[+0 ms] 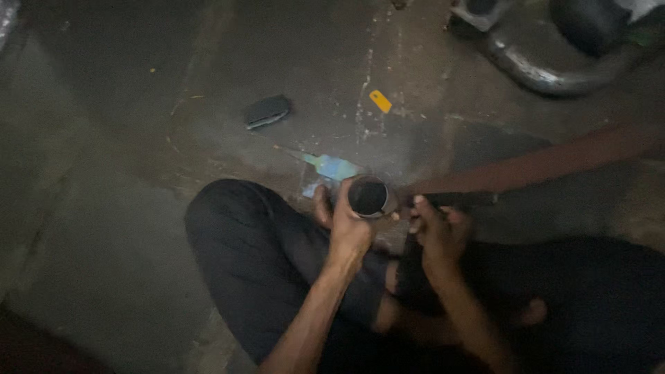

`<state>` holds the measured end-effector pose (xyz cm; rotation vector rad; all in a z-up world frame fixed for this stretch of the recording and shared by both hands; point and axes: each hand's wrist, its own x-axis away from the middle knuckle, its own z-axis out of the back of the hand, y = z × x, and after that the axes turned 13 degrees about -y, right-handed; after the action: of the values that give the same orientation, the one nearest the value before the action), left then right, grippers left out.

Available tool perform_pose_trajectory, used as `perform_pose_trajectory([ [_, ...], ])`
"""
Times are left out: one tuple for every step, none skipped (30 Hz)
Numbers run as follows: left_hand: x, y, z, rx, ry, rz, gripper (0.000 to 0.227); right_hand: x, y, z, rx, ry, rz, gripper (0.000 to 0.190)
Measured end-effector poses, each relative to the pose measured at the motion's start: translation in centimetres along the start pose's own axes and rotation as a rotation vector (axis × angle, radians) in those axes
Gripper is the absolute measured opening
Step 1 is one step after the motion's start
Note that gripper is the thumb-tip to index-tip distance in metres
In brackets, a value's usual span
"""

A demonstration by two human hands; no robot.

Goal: The person sits on the floor and scrubs a curved metal exhaust pipe with a wire brush and a yellow scraper. They then pick up a long straight metal pipe and scrub its surface with the same tools, rotating the pipe to clean different sections.

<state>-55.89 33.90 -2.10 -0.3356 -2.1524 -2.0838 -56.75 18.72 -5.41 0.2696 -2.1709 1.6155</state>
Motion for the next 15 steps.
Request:
perform_pose_trajectory([
  [0.2, 0.0, -0.7, 0.220, -0.096, 0.012, 0.063, 0.3, -0.1, 0.0, 0.054, 0.035, -0.015, 0.024],
  [0.3, 0.3, -1.1, 0.201, -0.101, 0.044, 0.066, 0.3, 0.0, -0.1, 0.044, 0.043, -0.009, 0.024],
  [0.4, 0.7, -0.9, 0.180, -0.100, 0.072, 0.068, 0.2, 0.2, -0.5, 0.032, 0.044, -0.001, 0.023],
  [0.5, 1.2, -1.0, 0.159, -0.099, 0.100, 0.071, 0.2, 0.3, -0.6, 0.020, 0.045, 0.007, 0.023],
  [0.5, 1.7, -0.9, 0.080, -0.073, 0.064, 0.073, 0.1, 0.4, -0.7, 0.021, 0.025, 0.008, 0.024],
  [0.6, 2.2, -0.9, 0.002, -0.048, 0.027, 0.075, -0.1, 0.4, -0.7, 0.023, 0.005, 0.009, 0.024],
  [0.8, 2.6, -1.0, -0.075, -0.024, -0.005, 0.078, 0.1, 0.6, -0.6, 0.025, -0.013, 0.004, 0.025],
  [0.9, 2.9, -0.7, -0.205, -0.016, -0.036, 0.077, 0.2, 0.7, -0.7, -0.015, -0.018, 0.008, 0.025],
  [1.0, 3.2, -0.4, -0.331, -0.009, -0.067, 0.076, 0.3, 0.7, -0.6, -0.051, -0.021, 0.013, 0.025],
  [1.2, 3.4, -0.2, -0.456, -0.003, -0.099, 0.075, 0.4, 0.8, -0.5, -0.087, -0.023, 0.018, 0.025],
  [1.2, 3.5, -0.1, -0.460, -0.023, -0.084, 0.076, 0.5, 0.7, -0.4, -0.097, 0.003, 0.037, 0.023],
  [1.1, 3.6, -0.1, -0.464, -0.042, -0.069, 0.076, 0.5, 0.5, -0.2, -0.108, 0.030, 0.056, 0.020],
  [1.1, 3.6, 0.1, -0.471, -0.059, -0.057, 0.077, 0.4, 0.4, -0.3, -0.120, 0.053, 0.077, 0.018],
  [1.1, 3.7, 0.3, -0.564, -0.070, -0.077, 0.076, 0.6, 0.4, -0.5, -0.096, 0.023, 0.077, 0.020],
  [1.1, 3.6, 0.4, -0.655, -0.087, -0.097, 0.076, 1.1, 0.4, -0.7, -0.069, -0.002, 0.078, 0.022],
])
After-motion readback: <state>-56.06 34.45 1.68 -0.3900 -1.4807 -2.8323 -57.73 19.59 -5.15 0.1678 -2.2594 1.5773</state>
